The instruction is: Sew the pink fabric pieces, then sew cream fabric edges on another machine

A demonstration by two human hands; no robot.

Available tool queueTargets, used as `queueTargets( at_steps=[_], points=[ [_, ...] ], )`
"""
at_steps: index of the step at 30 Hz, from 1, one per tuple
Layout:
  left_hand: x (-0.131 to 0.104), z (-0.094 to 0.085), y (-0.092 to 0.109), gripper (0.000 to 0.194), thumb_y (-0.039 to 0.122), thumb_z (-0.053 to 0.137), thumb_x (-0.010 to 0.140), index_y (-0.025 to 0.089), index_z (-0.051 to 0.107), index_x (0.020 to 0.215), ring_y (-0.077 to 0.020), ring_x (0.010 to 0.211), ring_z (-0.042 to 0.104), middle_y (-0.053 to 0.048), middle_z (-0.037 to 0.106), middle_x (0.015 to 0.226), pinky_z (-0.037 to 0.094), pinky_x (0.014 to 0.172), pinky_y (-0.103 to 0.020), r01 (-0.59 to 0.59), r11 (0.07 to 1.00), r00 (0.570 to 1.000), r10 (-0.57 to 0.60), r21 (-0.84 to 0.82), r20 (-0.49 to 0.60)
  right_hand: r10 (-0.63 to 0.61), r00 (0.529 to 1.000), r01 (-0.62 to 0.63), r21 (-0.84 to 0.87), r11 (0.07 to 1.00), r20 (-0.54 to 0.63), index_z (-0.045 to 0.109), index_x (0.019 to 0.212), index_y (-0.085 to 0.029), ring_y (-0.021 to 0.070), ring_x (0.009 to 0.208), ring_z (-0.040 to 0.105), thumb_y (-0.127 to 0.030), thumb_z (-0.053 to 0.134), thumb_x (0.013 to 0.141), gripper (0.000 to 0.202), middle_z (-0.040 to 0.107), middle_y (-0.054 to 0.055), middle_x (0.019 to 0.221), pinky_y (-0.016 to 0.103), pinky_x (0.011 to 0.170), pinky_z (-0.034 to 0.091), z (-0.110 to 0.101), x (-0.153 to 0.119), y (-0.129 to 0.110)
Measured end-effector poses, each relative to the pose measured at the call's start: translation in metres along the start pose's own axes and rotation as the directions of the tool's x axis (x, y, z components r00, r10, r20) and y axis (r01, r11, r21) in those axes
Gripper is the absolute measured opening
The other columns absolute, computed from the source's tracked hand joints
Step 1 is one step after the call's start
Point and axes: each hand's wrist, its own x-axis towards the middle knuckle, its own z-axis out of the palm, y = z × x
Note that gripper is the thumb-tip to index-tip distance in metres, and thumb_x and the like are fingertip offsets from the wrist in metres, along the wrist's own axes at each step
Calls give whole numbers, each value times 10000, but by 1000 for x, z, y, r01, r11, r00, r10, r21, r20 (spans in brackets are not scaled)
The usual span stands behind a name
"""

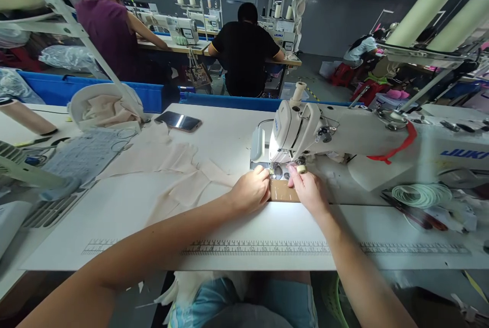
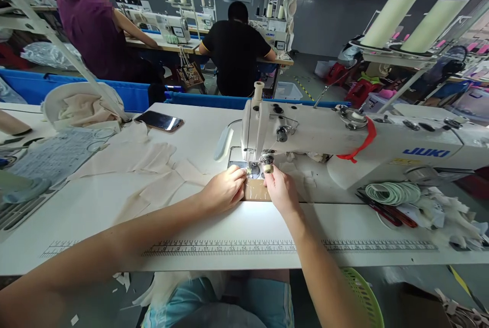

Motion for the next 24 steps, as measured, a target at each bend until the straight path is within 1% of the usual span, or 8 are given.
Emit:
queueTargets(
  at_steps=[6,11,14,16,18,19,22,24],
  points=[
    [0,2,0,207,151,459,917,119,646,834,-253,914,542,-140,633,954,509,731,-334,6,1000,1000,-5,25,-27,6,1000,-7,-48,999,-24,484,514,-253,169,550,589,-555,361,973,563,612,22,504,267,586,395,3,5,3],
    [2,2,-4,236,168,437,924,122,652,837,-256,946,564,-146,647,1002,525,750,-336,8,999,999,-9,-41,-33,-21,1000,20,-72,997,-14,532,540,-239,151,510,563,-501,392,988,537,607,12,497,257,558,377,-3,-4,2],
    [6,-6,-16,253,150,408,926,135,658,884,-241,950,594,-121,668,994,530,812,-334,44,987,998,-49,-157,-30,-106,992,111,-77,991,63,666,706,-223,154,550,594,-390,418,996,417,664,14,593,251,566,406,-6,-14,-10],
    [6,-16,-29,258,148,396,927,154,653,925,-222,926,615,-97,674,997,524,844,-330,154,967,988,-157,-205,4,-229,968,238,-82,968,106,719,919,-213,186,705,657,-307,426,995,318,732,49,789,272,646,468,-4,-24,-26],
    [3,-28,-42,227,180,421,917,160,645,949,-226,910,625,-95,672,989,514,848,-339,309,934,951,-307,-182,38,-376,915,392,-112,913,144,690,1126,-193,244,985,662,-275,459,985,282,732,108,1079,356,845,511,2,-36,-46],
    [0,-34,-47,204,213,450,907,162,639,961,-236,901,627,-93,673,963,508,839,-345,388,909,922,-382,-152,67,-437,883,461,-134,877,171,656,1210,-178,279,1136,613,-298,500,975,306,687,136,1224,423,966,484,7,-43,-56],
    [-15,-47,-55,213,325,501,886,176,621,980,-235,799,623,-54,677,838,472,746,-328,530,842,835,-497,-103,235,-539,798,588,-149,795,272,503,1410,-114,354,1419,373,-533,630,898,674,495,192,1490,579,1182,267,25,-64,-79],
    [-31,-54,-53,227,377,483,890,191,613,903,-203,714,599,-20,672,765,416,667,-287,550,821,805,-472,-154,360,-554,767,613,-117,781,322,440,1454,-87,372,1423,355,-696,628,828,893,497,206,1481,620,1195,210,35,-77,-85]
  ],
)
